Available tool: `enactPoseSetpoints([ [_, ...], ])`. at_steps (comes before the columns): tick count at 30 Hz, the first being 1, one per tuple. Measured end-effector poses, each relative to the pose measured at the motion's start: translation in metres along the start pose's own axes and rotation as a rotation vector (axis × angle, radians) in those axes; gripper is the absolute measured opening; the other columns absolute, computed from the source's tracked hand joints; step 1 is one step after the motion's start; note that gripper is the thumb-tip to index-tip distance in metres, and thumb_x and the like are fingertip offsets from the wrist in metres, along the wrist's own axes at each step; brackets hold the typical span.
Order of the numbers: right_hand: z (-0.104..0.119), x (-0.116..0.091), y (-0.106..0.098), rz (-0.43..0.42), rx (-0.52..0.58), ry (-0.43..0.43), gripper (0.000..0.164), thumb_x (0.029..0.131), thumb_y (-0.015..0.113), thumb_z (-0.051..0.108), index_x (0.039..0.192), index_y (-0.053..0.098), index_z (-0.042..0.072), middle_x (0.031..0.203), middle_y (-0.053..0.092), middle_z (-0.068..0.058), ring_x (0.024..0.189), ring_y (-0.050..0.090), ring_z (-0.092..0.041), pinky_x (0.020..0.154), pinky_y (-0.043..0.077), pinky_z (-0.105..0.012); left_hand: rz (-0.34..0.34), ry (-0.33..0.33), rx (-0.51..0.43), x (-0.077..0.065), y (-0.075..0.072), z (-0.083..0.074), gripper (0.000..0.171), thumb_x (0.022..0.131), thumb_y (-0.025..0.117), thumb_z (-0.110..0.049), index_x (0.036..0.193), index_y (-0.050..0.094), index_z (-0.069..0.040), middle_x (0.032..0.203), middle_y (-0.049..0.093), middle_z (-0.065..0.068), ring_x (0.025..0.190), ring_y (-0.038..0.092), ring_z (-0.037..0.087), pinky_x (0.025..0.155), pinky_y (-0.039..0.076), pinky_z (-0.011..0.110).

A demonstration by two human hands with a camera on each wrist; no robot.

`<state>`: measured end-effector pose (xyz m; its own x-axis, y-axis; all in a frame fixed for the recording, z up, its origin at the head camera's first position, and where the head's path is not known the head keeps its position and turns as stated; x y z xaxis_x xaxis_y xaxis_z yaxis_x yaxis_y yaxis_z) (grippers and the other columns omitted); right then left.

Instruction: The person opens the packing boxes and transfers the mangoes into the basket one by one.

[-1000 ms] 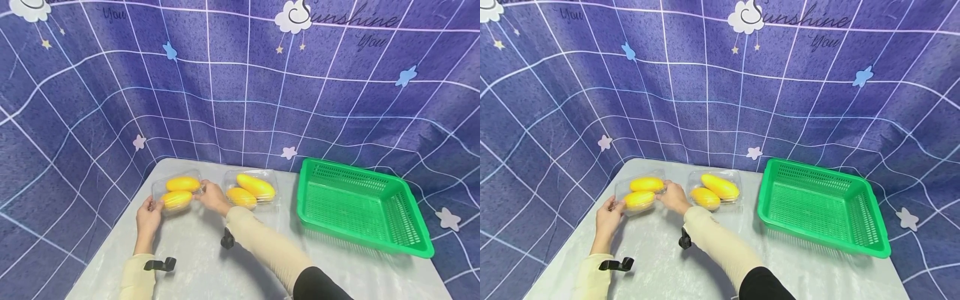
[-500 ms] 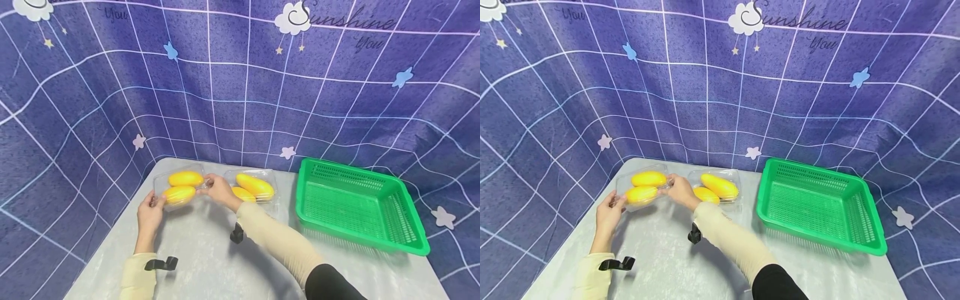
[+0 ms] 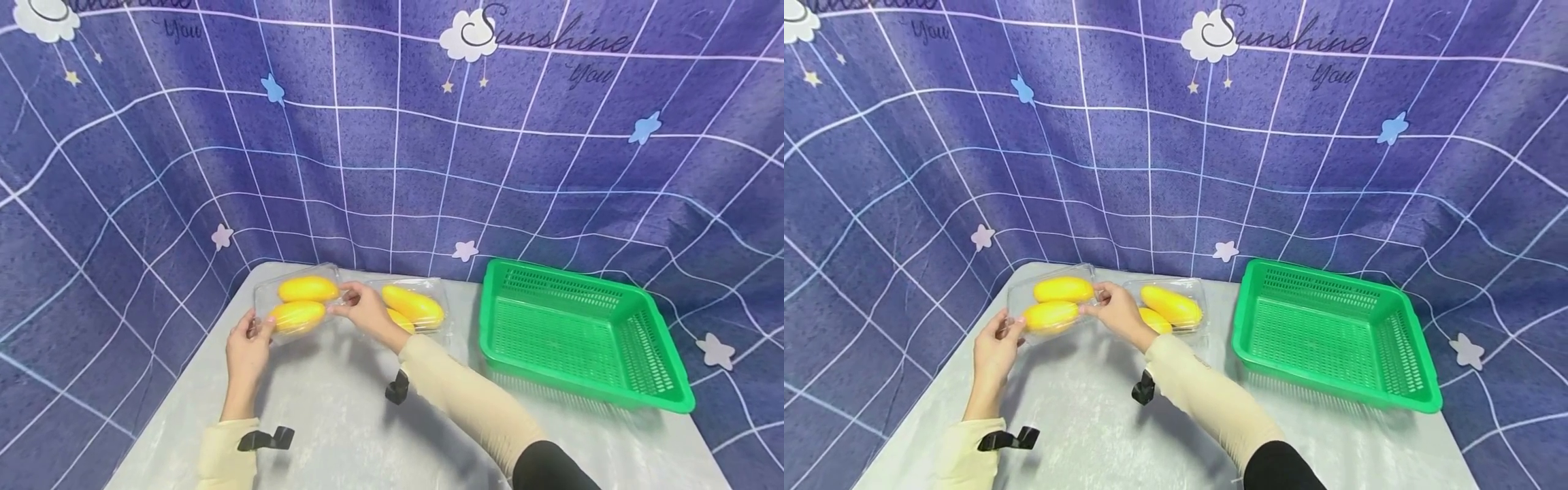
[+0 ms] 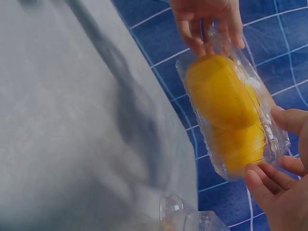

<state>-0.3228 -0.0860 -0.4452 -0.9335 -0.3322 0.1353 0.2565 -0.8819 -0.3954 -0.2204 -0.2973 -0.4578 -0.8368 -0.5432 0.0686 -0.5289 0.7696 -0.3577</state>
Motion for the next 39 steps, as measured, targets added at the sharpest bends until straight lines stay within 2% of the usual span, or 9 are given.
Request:
enactPoseSetpoints([
  [7, 0.002, -0.016, -0.017, 0.004, 0.076, 0.0, 0.051, 0.078, 0.081, 0.021, 0.123, 0.063, 0.007, 0.107, 0.068, -0.017, 0.088, 0.06, -0.014, 0.082, 0.053, -0.023, 0.009, 0.045, 0.016, -0.012, 0.005, -0.015, 0.06, 0.098, 0.056, -0.029, 0.147, 0.037, 0.0, 0.133, 0.049, 0.026, 0.11, 0.059, 0.036, 0.061, 0.041, -0.002],
  [14, 0.003, -0.027, -0.038, -0.002, 0.015, -0.073, 0.049, 0.078, 0.082, 0.022, 0.122, 0.064, 0.007, 0.103, 0.069, -0.016, 0.087, 0.064, -0.016, 0.081, 0.055, -0.024, 0.028, 0.089, -0.012, -0.025, 0.011, -0.025, 0.058, 0.097, 0.059, -0.023, 0.146, 0.039, 0.002, 0.129, 0.049, 0.025, 0.113, 0.054, 0.029, 0.064, 0.042, -0.003],
  [19, 0.004, -0.037, -0.051, -0.022, -0.014, -0.117, 0.047, 0.078, 0.082, 0.019, 0.119, 0.065, 0.005, 0.098, 0.07, -0.015, 0.085, 0.065, -0.018, 0.078, 0.055, -0.022, 0.049, 0.109, -0.011, -0.033, 0.016, -0.032, 0.059, 0.096, 0.06, -0.024, 0.145, 0.039, 0.003, 0.129, 0.05, 0.025, 0.118, 0.053, 0.033, 0.065, 0.041, -0.005],
  [22, 0.005, -0.045, -0.058, -0.032, 0.001, -0.14, 0.046, 0.077, 0.082, 0.015, 0.118, 0.065, 0.001, 0.096, 0.07, -0.017, 0.084, 0.066, -0.022, 0.078, 0.056, -0.025, 0.058, 0.115, 0.014, -0.039, 0.018, -0.035, 0.06, 0.096, 0.06, -0.027, 0.145, 0.04, 0.002, 0.13, 0.051, 0.024, 0.119, 0.053, 0.034, 0.068, 0.043, -0.003],
  [25, 0.006, -0.055, -0.063, -0.049, 0.031, -0.154, 0.046, 0.077, 0.081, 0.011, 0.118, 0.064, -0.002, 0.094, 0.069, -0.02, 0.084, 0.066, -0.027, 0.079, 0.058, -0.031, 0.063, 0.125, 0.043, -0.046, 0.021, -0.037, 0.06, 0.096, 0.06, -0.029, 0.145, 0.041, 0.0, 0.129, 0.053, 0.023, 0.12, 0.053, 0.035, 0.087, 0.051, 0.016],
  [27, 0.004, -0.061, -0.067, -0.064, 0.053, -0.153, 0.047, 0.076, 0.082, 0.01, 0.117, 0.064, -0.003, 0.094, 0.069, -0.021, 0.084, 0.066, -0.03, 0.078, 0.058, -0.033, 0.067, 0.136, 0.053, -0.051, 0.023, -0.039, 0.06, 0.096, 0.061, -0.029, 0.145, 0.042, 0.0, 0.13, 0.053, 0.024, 0.121, 0.052, 0.036, 0.1, 0.048, 0.035],
  [29, 0.001, -0.067, -0.07, -0.08, 0.075, -0.142, 0.047, 0.075, 0.082, 0.008, 0.117, 0.064, -0.004, 0.093, 0.069, -0.021, 0.084, 0.066, -0.03, 0.077, 0.058, -0.031, 0.08, 0.143, 0.044, -0.055, 0.026, -0.04, 0.06, 0.096, 0.061, -0.029, 0.144, 0.042, 0.0, 0.13, 0.052, 0.024, 0.122, 0.05, 0.038, 0.106, 0.04, 0.051],
  [34, -0.007, -0.081, -0.079, -0.093, 0.133, -0.131, 0.047, 0.075, 0.082, 0.006, 0.117, 0.063, -0.006, 0.094, 0.068, -0.024, 0.083, 0.065, -0.027, 0.074, 0.055, -0.022, 0.1, 0.147, 0.036, -0.065, 0.035, -0.039, 0.059, 0.094, 0.063, -0.027, 0.143, 0.044, 0.0, 0.129, 0.053, 0.023, 0.124, 0.049, 0.037, 0.106, 0.038, 0.055],
  [39, -0.014, -0.096, -0.089, -0.095, 0.104, -0.131, 0.048, 0.076, 0.081, 0.006, 0.118, 0.062, -0.007, 0.095, 0.068, -0.023, 0.083, 0.065, -0.025, 0.075, 0.057, -0.024, 0.119, 0.166, 0.042, -0.076, 0.043, -0.041, 0.058, 0.093, 0.066, -0.024, 0.142, 0.045, 0.0, 0.126, 0.054, 0.023, 0.121, 0.05, 0.037, 0.103, 0.042, 0.055],
])
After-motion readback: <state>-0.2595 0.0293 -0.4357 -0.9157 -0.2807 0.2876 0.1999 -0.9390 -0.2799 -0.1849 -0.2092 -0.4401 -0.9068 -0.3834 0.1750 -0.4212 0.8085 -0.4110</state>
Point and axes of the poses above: each hand's wrist, its own x-axis towards the middle knuckle, its own y-axis out of the palm, z = x × y, the point moved 4 cm from there along x, towards the middle knuckle
